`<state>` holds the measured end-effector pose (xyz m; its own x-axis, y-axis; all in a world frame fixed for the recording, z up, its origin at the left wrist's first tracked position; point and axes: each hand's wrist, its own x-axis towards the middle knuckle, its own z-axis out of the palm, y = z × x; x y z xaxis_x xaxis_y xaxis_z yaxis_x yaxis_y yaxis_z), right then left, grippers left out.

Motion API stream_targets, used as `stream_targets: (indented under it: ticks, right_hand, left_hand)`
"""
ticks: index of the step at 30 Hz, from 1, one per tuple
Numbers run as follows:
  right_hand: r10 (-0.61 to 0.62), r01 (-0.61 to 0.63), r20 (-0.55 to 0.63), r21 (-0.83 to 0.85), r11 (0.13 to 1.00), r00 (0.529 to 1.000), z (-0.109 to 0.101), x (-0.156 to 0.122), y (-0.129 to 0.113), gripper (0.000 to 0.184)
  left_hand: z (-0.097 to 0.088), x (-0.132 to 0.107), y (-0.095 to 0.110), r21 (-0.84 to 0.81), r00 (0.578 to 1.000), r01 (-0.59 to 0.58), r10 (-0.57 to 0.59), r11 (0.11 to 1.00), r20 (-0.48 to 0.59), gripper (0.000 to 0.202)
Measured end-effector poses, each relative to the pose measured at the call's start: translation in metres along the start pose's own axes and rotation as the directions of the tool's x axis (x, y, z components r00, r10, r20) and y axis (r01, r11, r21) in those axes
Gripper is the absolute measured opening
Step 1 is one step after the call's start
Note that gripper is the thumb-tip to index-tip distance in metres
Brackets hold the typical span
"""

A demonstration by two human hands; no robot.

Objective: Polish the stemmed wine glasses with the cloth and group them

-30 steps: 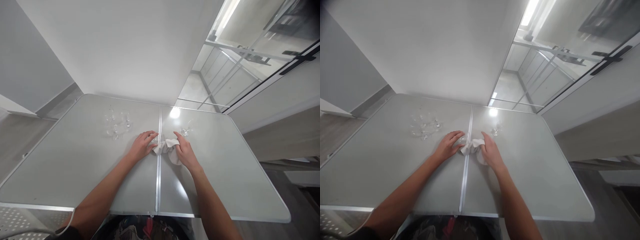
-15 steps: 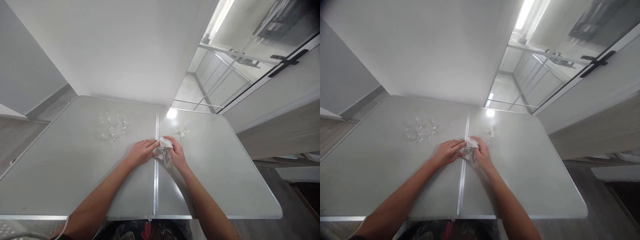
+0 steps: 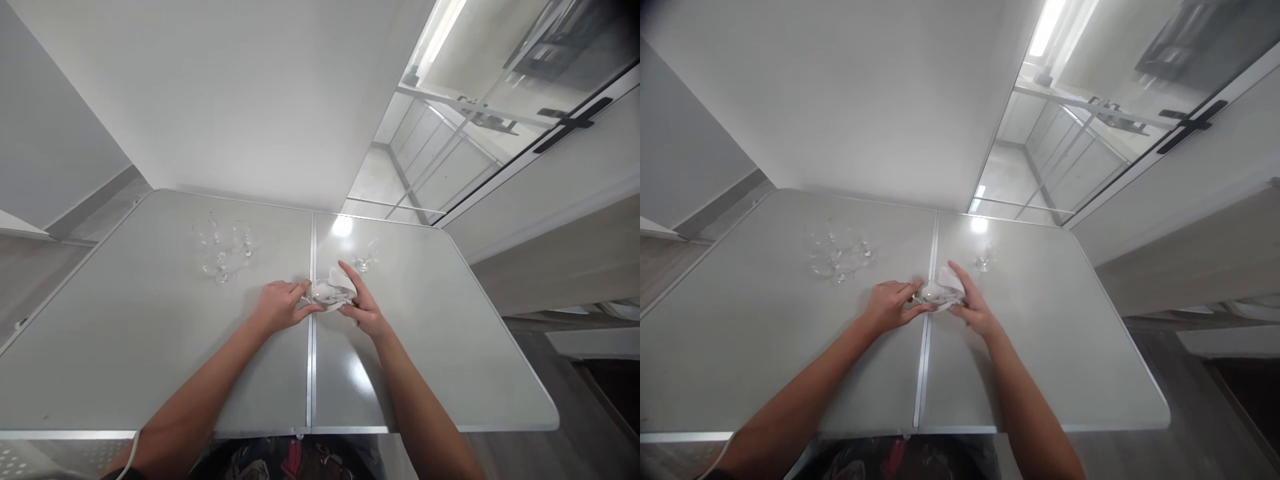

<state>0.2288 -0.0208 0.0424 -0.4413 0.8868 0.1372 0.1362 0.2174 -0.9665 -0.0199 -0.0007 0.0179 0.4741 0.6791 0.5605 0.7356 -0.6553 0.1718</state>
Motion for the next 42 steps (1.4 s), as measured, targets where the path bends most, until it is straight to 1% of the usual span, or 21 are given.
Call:
stream_targets:
  ticks: [4,7,8,10,11,13,15,17,19,21,23,25,27,28,30,32,34,35,37,39,42]
  right_hand:
    - [-0.028,0.041,0.092,-0.146,0.988,0.995,0.001,0.001,-0.003,0.072]
    - [-0.032,0.045,0.146,-0.083,0.996,0.989,0.001,0.001,-0.001,0.064]
    - [-0.037,0.041,0.133,-0.029,0.999,0.990,0.000,-0.001,0.000,0.063]
    - [-0.038,0.034,0.051,0.070,0.997,0.998,-0.005,-0.004,0.003,0.065]
    - [-0.034,0.034,0.000,0.084,0.996,0.999,-0.007,-0.005,0.004,0.067]
    - [-0.039,0.040,-0.050,0.015,0.999,0.998,-0.009,-0.007,0.005,0.066]
    - [-0.038,0.037,-0.013,-0.104,0.994,0.999,-0.008,-0.005,0.005,0.062]
    - [-0.009,0.017,0.057,-0.159,0.987,0.998,-0.004,-0.001,0.004,0.062]
    - [0.018,-0.003,0.112,-0.130,0.992,0.994,-0.001,0.002,0.002,0.060]
    - [0.018,-0.011,0.120,-0.054,0.998,0.993,-0.001,0.003,0.002,0.052]
    - [0.024,-0.025,0.034,0.045,0.999,0.999,-0.004,0.002,0.002,0.044]
    - [0.052,-0.039,-0.114,0.115,0.993,0.992,-0.008,0.001,0.003,0.045]
    - [0.056,-0.033,-0.211,0.109,0.994,0.976,-0.008,0.000,0.003,0.050]
    - [0.040,-0.023,-0.222,0.080,0.997,0.974,-0.007,0.000,0.003,0.052]
    - [-0.006,0.007,-0.170,0.003,1.000,0.985,-0.001,0.002,0.002,0.054]
    - [-0.035,0.032,-0.047,-0.055,0.998,0.998,0.005,0.004,0.000,0.059]
    - [-0.034,0.038,0.058,-0.073,0.997,0.998,0.008,0.005,-0.002,0.063]
    - [-0.035,0.040,0.075,-0.066,0.997,0.997,0.008,0.006,-0.002,0.063]
    - [-0.039,0.039,0.021,-0.031,0.999,0.999,0.005,0.005,-0.002,0.060]
    - [-0.025,0.027,-0.098,0.020,0.999,0.995,0.000,0.003,0.000,0.056]
    - [0.001,0.013,-0.263,0.051,0.999,0.965,-0.005,0.002,0.003,0.053]
  left_hand:
    - [-0.002,-0.002,-0.002,0.090,0.990,-0.113,0.120,0.989,-0.070,0.049]
    - [-0.003,-0.003,-0.005,0.043,0.989,-0.122,0.125,0.992,-0.076,0.049]
    - [-0.002,-0.004,-0.005,0.005,0.991,-0.112,0.112,0.994,-0.078,0.050]
    - [0.000,-0.004,-0.004,-0.068,0.991,-0.096,0.089,0.993,-0.096,0.051]
    - [0.002,-0.004,-0.002,-0.089,0.990,-0.095,0.085,0.991,-0.111,0.051]
    - [0.005,-0.004,0.002,-0.082,0.986,-0.101,0.089,0.991,-0.138,0.050]
    - [0.007,-0.005,0.004,-0.032,0.983,-0.113,0.107,0.993,-0.147,0.048]
    - [0.007,-0.005,0.003,0.012,0.982,-0.130,0.130,0.991,-0.136,0.047]
    - [0.006,-0.005,-0.001,0.012,0.984,-0.139,0.139,0.990,-0.113,0.046]
    - [0.005,-0.004,-0.004,-0.024,0.988,-0.124,0.121,0.992,-0.096,0.047]
    - [0.005,-0.002,-0.005,-0.064,0.990,-0.097,0.090,0.993,-0.111,0.049]
    - [0.005,-0.001,-0.004,-0.087,0.986,-0.083,0.069,0.993,-0.152,0.051]
    - [0.005,-0.001,-0.001,-0.075,0.979,-0.084,0.068,0.994,-0.194,0.051]
    - [0.006,-0.001,0.000,-0.053,0.976,-0.089,0.077,0.995,-0.204,0.050]
    - [0.006,-0.002,0.002,0.010,0.975,-0.106,0.106,0.994,-0.196,0.048]
    - [0.006,-0.004,0.001,0.051,0.978,-0.124,0.131,0.991,-0.163,0.048]
    - [0.006,-0.005,-0.003,0.038,0.984,-0.118,0.122,0.992,-0.130,0.049]
    - [0.005,-0.005,-0.004,0.017,0.988,-0.102,0.103,0.995,-0.111,0.049]
    - [0.005,-0.004,-0.006,-0.033,0.996,-0.058,0.055,0.998,-0.077,0.051]
    - [0.005,-0.003,-0.005,-0.082,0.998,-0.026,0.021,0.996,-0.064,0.052]
    - [0.006,-0.002,0.003,-0.104,0.993,-0.014,0.002,0.994,-0.118,0.052]
